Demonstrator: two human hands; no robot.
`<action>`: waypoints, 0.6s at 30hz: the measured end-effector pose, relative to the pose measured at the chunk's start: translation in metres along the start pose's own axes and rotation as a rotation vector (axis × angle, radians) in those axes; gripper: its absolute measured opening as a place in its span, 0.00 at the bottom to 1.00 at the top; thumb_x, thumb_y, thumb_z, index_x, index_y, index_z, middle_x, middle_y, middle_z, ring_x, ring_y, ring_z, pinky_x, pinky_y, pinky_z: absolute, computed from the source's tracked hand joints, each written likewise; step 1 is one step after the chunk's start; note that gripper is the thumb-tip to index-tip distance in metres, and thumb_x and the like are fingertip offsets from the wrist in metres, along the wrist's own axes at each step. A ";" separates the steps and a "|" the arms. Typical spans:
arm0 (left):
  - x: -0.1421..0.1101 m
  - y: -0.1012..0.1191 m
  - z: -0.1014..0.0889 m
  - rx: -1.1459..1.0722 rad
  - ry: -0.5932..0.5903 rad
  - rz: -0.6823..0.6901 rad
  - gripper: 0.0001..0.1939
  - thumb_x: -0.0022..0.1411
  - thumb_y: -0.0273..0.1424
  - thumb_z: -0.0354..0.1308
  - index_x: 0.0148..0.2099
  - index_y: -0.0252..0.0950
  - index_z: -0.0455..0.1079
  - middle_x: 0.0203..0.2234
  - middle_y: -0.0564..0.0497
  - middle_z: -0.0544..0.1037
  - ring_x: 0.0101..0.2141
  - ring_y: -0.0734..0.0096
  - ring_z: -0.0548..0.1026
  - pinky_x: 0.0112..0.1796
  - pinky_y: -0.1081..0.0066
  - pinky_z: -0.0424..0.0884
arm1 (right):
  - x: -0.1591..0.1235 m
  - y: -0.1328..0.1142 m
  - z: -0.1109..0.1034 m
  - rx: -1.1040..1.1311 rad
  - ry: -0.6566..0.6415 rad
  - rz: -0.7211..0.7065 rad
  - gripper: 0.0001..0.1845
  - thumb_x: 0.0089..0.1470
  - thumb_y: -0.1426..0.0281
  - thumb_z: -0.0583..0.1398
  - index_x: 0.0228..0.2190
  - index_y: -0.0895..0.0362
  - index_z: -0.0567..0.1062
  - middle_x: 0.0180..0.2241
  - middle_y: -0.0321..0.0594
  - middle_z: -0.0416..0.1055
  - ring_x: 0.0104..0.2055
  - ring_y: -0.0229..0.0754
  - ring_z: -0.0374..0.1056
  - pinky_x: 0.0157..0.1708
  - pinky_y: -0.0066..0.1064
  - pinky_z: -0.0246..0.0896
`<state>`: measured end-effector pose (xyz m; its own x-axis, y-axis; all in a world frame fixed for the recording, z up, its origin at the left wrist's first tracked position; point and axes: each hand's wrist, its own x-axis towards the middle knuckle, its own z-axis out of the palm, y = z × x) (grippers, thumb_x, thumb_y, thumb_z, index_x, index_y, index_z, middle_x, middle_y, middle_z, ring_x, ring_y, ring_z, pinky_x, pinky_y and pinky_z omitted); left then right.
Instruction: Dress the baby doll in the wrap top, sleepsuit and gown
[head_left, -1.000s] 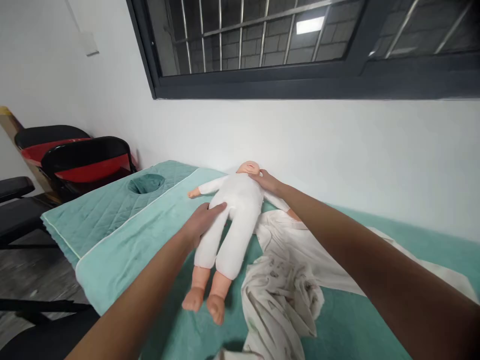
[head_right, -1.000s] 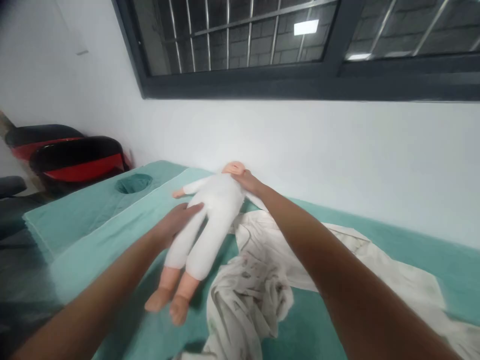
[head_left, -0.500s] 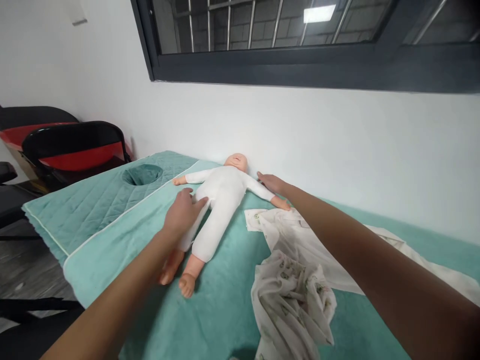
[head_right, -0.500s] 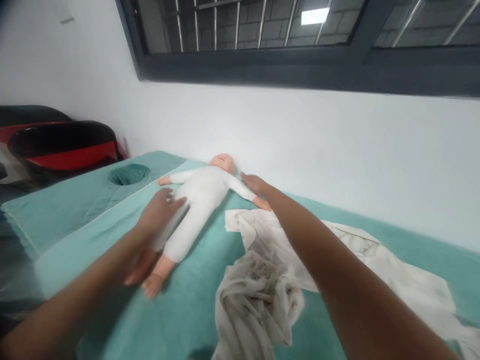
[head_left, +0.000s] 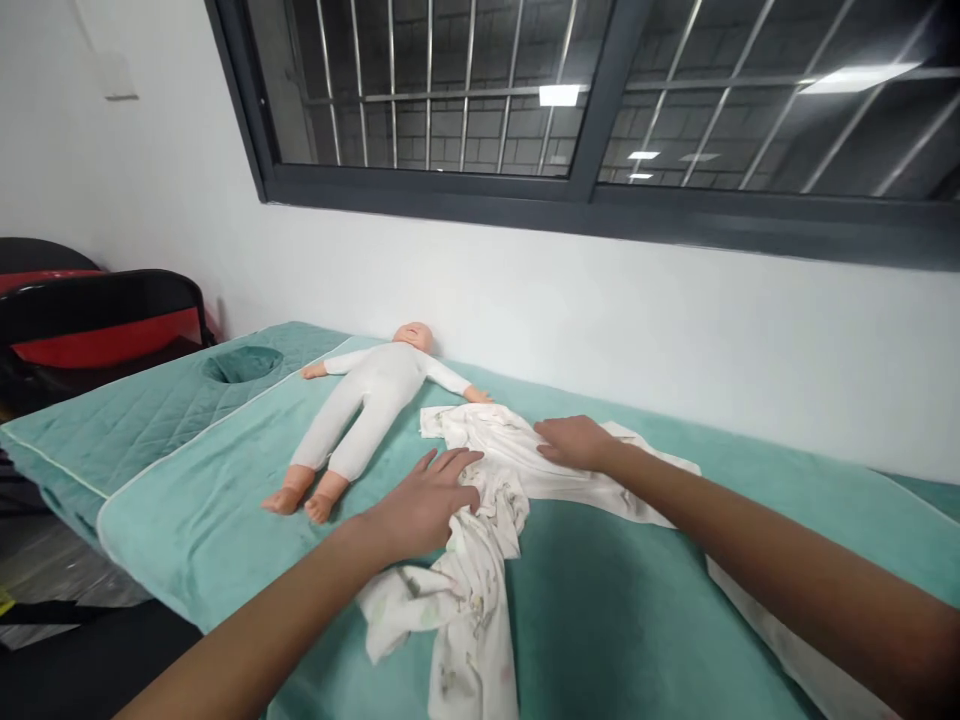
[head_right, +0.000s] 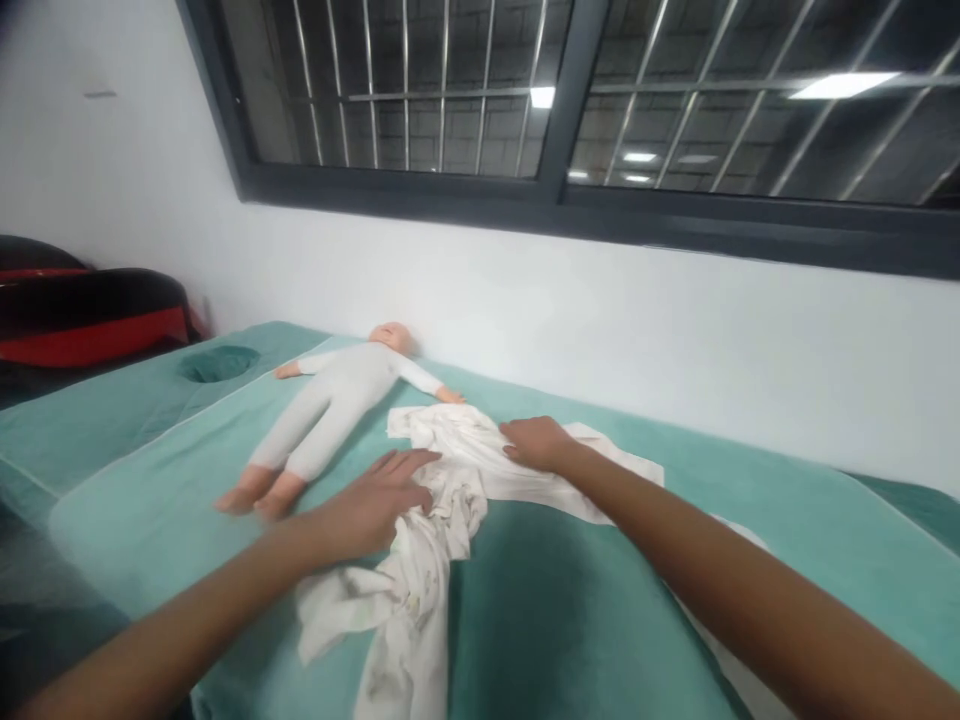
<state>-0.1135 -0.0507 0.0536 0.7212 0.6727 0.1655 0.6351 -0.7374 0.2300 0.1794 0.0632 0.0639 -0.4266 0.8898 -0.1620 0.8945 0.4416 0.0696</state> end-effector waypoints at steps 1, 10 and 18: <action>0.008 0.009 0.004 0.009 0.048 0.005 0.26 0.43 0.12 0.52 0.42 0.41 0.70 0.65 0.47 0.53 0.65 0.54 0.48 0.60 0.45 0.48 | -0.013 -0.012 0.000 -0.018 0.020 -0.026 0.13 0.59 0.63 0.52 0.41 0.53 0.72 0.43 0.47 0.72 0.44 0.50 0.69 0.39 0.36 0.59; 0.076 0.058 0.014 0.155 0.190 -0.159 0.16 0.50 0.17 0.50 0.41 0.38 0.65 0.40 0.46 0.75 0.45 0.59 0.72 0.52 0.55 0.63 | -0.140 -0.055 -0.010 -0.071 0.181 -0.098 0.13 0.62 0.66 0.50 0.45 0.56 0.69 0.40 0.47 0.71 0.35 0.45 0.70 0.31 0.31 0.57; 0.086 0.097 -0.036 -0.034 0.807 -0.396 0.24 0.53 0.19 0.49 0.52 0.39 0.61 0.46 0.47 0.72 0.48 0.60 0.71 0.45 0.66 0.67 | -0.137 -0.006 -0.013 0.783 0.130 -0.044 0.56 0.42 0.49 0.66 0.64 0.54 0.48 0.65 0.54 0.45 0.63 0.59 0.50 0.59 0.50 0.49</action>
<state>0.0002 -0.0618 0.1243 0.0295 0.7248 0.6883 0.7782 -0.4488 0.4392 0.2306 -0.0594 0.0988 -0.4331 0.9009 -0.0289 0.6895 0.3104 -0.6544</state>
